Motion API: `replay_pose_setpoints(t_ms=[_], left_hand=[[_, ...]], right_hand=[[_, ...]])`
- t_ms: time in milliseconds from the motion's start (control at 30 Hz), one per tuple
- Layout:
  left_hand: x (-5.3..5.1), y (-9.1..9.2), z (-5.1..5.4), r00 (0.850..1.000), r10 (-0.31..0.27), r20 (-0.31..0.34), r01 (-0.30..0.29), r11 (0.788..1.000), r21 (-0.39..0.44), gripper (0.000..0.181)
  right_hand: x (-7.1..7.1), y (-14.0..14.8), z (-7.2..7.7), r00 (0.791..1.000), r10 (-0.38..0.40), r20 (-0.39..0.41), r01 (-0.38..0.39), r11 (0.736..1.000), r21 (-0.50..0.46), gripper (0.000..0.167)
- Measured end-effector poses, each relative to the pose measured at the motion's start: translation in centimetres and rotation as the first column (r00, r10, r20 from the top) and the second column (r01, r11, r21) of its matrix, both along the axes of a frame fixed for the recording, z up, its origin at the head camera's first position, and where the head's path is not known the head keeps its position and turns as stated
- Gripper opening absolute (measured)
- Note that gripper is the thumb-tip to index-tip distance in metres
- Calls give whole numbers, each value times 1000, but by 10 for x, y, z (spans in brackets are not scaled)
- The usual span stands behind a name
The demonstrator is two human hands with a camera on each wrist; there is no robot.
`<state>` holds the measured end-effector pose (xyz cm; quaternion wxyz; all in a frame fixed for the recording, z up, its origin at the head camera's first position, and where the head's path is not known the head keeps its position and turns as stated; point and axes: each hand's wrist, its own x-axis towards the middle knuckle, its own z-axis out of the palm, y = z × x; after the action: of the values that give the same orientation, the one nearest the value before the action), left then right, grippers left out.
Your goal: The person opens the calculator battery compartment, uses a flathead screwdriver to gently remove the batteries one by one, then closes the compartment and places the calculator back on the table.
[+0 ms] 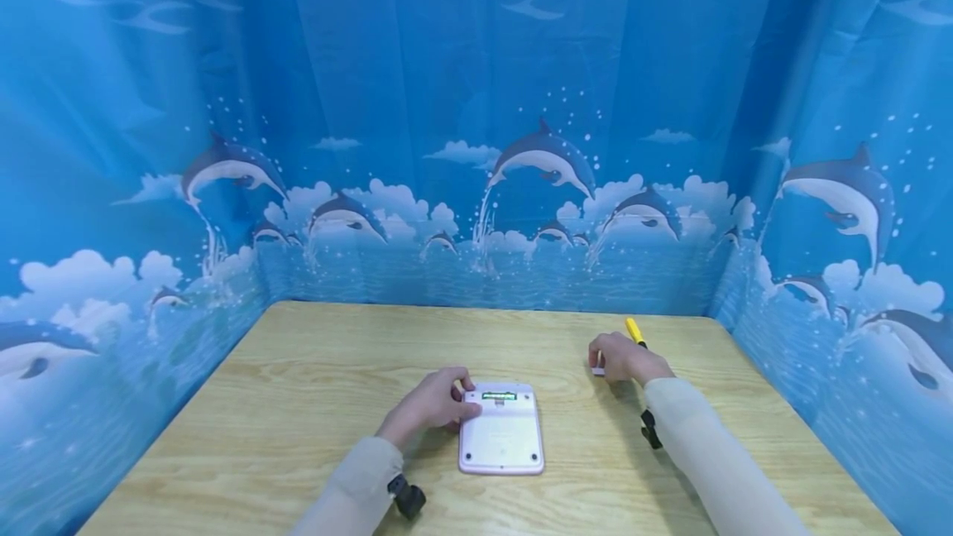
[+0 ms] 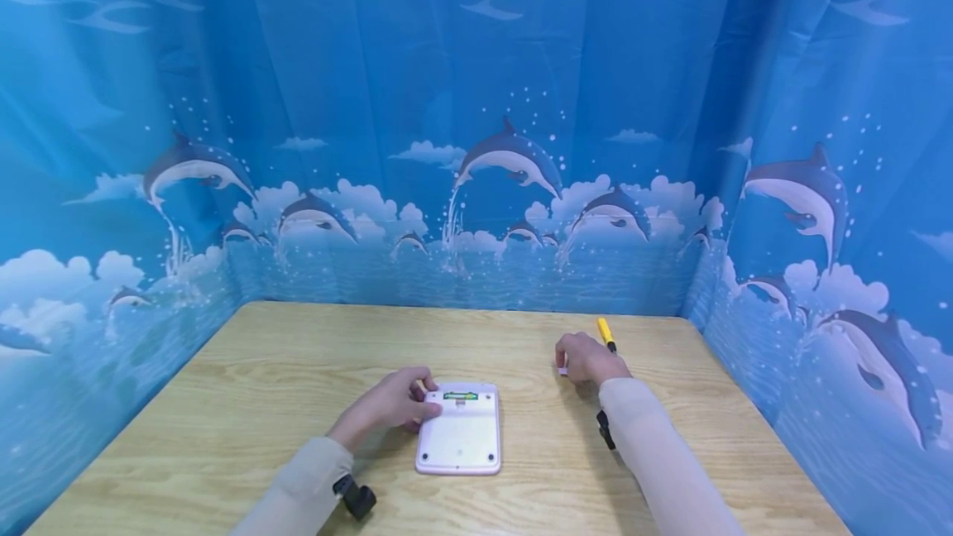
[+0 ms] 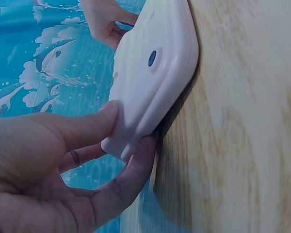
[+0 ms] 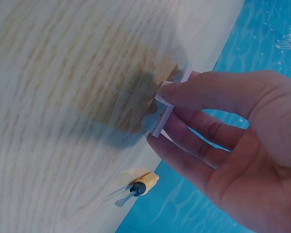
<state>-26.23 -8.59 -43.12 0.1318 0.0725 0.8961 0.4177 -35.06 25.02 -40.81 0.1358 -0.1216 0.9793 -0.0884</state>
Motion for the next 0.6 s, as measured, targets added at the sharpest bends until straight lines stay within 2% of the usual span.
replay_pose_setpoints(t_ms=[233, 600], left_hand=[[0, 1, -1, 1000, 11, 3, -11, 1000, -3, 19], [-1, 2, -1, 1000, 23, 16, -23, 1000, -8, 18]], right_hand=[[2, 1, -3, 1000, 5, -18, -5, 1000, -10, 28], [3, -1, -5, 1000, -23, -6, 23, 1000, -16, 20]])
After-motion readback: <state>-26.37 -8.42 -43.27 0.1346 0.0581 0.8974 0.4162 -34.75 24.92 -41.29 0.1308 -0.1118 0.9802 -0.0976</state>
